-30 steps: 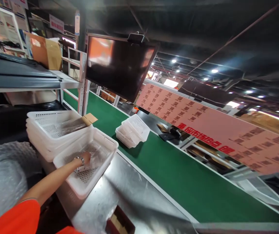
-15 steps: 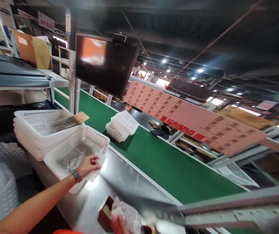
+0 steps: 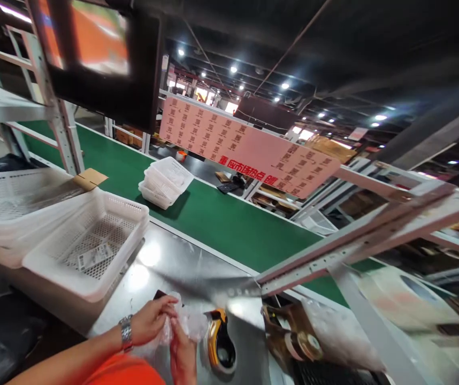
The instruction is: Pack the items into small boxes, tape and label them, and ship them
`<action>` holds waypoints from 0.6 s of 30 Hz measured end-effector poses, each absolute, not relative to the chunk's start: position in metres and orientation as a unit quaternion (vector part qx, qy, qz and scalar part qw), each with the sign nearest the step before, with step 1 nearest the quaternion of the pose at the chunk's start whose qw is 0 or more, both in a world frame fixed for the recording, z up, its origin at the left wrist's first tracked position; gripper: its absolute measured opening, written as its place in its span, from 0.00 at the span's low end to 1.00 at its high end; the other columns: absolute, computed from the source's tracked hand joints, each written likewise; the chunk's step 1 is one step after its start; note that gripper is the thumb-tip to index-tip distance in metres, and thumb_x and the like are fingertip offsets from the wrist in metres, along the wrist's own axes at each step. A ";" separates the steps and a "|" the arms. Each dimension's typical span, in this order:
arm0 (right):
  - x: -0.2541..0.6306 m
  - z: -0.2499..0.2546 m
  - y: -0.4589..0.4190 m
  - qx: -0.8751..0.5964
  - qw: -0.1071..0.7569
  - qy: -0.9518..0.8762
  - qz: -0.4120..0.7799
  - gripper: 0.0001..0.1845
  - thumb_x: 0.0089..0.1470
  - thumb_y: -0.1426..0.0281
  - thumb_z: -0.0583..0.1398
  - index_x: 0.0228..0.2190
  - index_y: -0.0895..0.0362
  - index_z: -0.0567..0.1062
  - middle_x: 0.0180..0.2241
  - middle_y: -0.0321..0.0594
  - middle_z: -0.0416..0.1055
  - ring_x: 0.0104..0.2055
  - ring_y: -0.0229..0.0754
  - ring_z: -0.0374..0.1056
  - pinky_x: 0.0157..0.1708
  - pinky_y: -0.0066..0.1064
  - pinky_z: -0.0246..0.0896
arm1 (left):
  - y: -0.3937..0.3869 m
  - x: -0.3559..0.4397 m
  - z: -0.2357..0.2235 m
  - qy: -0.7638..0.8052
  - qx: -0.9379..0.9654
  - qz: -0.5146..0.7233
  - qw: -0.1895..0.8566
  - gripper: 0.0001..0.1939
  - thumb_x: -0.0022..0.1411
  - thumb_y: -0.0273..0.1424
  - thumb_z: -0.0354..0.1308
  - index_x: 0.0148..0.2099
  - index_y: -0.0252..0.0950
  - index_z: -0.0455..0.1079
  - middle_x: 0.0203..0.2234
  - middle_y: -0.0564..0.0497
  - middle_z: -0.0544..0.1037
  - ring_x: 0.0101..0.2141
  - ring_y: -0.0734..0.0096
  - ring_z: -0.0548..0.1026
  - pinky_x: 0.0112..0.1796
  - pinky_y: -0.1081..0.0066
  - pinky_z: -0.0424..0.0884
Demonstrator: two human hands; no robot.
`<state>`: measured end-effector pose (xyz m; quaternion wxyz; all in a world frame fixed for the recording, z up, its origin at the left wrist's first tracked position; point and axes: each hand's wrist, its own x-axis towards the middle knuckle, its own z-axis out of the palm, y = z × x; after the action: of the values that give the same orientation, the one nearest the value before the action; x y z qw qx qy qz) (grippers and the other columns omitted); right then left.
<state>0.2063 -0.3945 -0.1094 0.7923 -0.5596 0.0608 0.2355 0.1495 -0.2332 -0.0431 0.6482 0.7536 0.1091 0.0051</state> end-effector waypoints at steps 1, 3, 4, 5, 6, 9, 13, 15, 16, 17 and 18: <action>0.206 -0.112 -0.396 -0.540 0.802 0.089 0.238 0.22 0.42 0.52 0.82 0.35 0.53 0.90 0.40 0.47 0.92 0.52 0.62 0.89 0.52 0.49 0.87 | -0.232 0.150 -0.045 0.129 0.753 0.032 0.645 0.27 0.64 0.43 0.63 0.63 0.44 0.79 0.55 0.40 0.89 0.58 0.44 0.86 0.64 0.49 0.80; 0.208 -0.115 -0.398 -0.517 0.813 0.129 0.234 0.22 0.41 0.55 0.82 0.36 0.53 0.90 0.41 0.47 0.92 0.51 0.61 0.89 0.50 0.46 0.87 | -0.230 0.154 -0.048 0.189 0.767 0.089 0.607 0.32 0.60 0.46 0.66 0.64 0.42 0.77 0.52 0.39 0.87 0.53 0.43 0.85 0.59 0.49 0.82; 0.208 -0.115 -0.398 -0.512 0.816 0.136 0.229 0.22 0.41 0.56 0.82 0.36 0.53 0.89 0.42 0.47 0.92 0.51 0.61 0.89 0.49 0.45 0.86 | -0.229 0.156 -0.049 0.222 0.775 0.112 0.581 0.34 0.58 0.47 0.68 0.63 0.41 0.78 0.50 0.39 0.86 0.51 0.43 0.85 0.56 0.49 0.83; 0.209 -0.115 -0.399 -0.507 0.821 0.140 0.222 0.23 0.40 0.57 0.83 0.37 0.54 0.89 0.42 0.46 0.92 0.51 0.61 0.89 0.48 0.44 0.86 | -0.227 0.158 -0.051 0.248 0.782 0.127 0.557 0.35 0.55 0.48 0.70 0.62 0.40 0.78 0.48 0.40 0.84 0.48 0.44 0.84 0.54 0.49 0.83; 0.209 -0.115 -0.399 -0.501 0.826 0.142 0.217 0.24 0.39 0.58 0.84 0.38 0.54 0.89 0.42 0.46 0.92 0.51 0.60 0.89 0.48 0.43 0.85 | -0.226 0.160 -0.053 0.267 0.788 0.134 0.539 0.35 0.52 0.48 0.71 0.61 0.40 0.79 0.47 0.41 0.83 0.47 0.44 0.83 0.54 0.49 0.83; 0.206 -0.114 -0.401 -0.477 0.841 0.158 0.202 0.25 0.37 0.61 0.85 0.38 0.55 0.89 0.41 0.47 0.92 0.51 0.60 0.88 0.48 0.42 0.84 | -0.219 0.164 -0.060 0.277 0.804 0.127 0.511 0.32 0.51 0.48 0.73 0.56 0.40 0.81 0.50 0.39 0.83 0.50 0.43 0.82 0.57 0.51 0.80; 0.202 -0.112 -0.402 -0.480 0.834 0.169 0.213 0.25 0.36 0.60 0.85 0.36 0.56 0.90 0.40 0.47 0.92 0.45 0.58 0.88 0.44 0.41 0.83 | -0.214 0.163 -0.072 0.257 0.782 0.003 0.568 0.19 0.52 0.48 0.71 0.38 0.40 0.80 0.36 0.45 0.84 0.43 0.47 0.83 0.49 0.54 0.79; 0.204 -0.108 -0.403 -0.500 0.821 0.171 0.216 0.27 0.34 0.57 0.84 0.36 0.56 0.90 0.40 0.48 0.91 0.45 0.59 0.88 0.43 0.43 0.83 | -0.213 0.162 -0.074 0.253 0.757 -0.038 0.601 0.20 0.57 0.52 0.65 0.31 0.41 0.74 0.26 0.49 0.79 0.34 0.52 0.80 0.40 0.57 0.77; 0.207 -0.106 -0.403 -0.513 0.815 0.178 0.204 0.28 0.33 0.56 0.84 0.36 0.56 0.89 0.40 0.47 0.91 0.45 0.60 0.87 0.42 0.43 0.83 | -0.212 0.162 -0.074 0.257 0.753 -0.032 0.604 0.21 0.58 0.55 0.62 0.30 0.42 0.72 0.24 0.49 0.77 0.31 0.54 0.79 0.38 0.58 0.75; 0.211 -0.103 -0.405 -0.525 0.809 0.189 0.184 0.29 0.31 0.56 0.84 0.37 0.55 0.88 0.39 0.46 0.91 0.45 0.59 0.87 0.42 0.43 0.83 | -0.210 0.162 -0.072 0.262 0.758 -0.009 0.598 0.22 0.59 0.56 0.60 0.30 0.42 0.71 0.24 0.49 0.77 0.31 0.55 0.78 0.38 0.58 0.74; 0.214 -0.099 -0.408 -0.539 0.803 0.201 0.159 0.31 0.29 0.56 0.84 0.37 0.54 0.87 0.38 0.44 0.90 0.44 0.58 0.87 0.42 0.43 0.83 | -0.208 0.163 -0.070 0.266 0.766 0.020 0.585 0.22 0.60 0.56 0.60 0.30 0.43 0.71 0.25 0.49 0.78 0.32 0.54 0.79 0.39 0.58 0.74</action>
<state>0.2143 -0.4082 -0.0989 0.8028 -0.5385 0.2005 0.1592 0.1626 -0.2080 -0.0698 0.5845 0.7662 0.2663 0.0201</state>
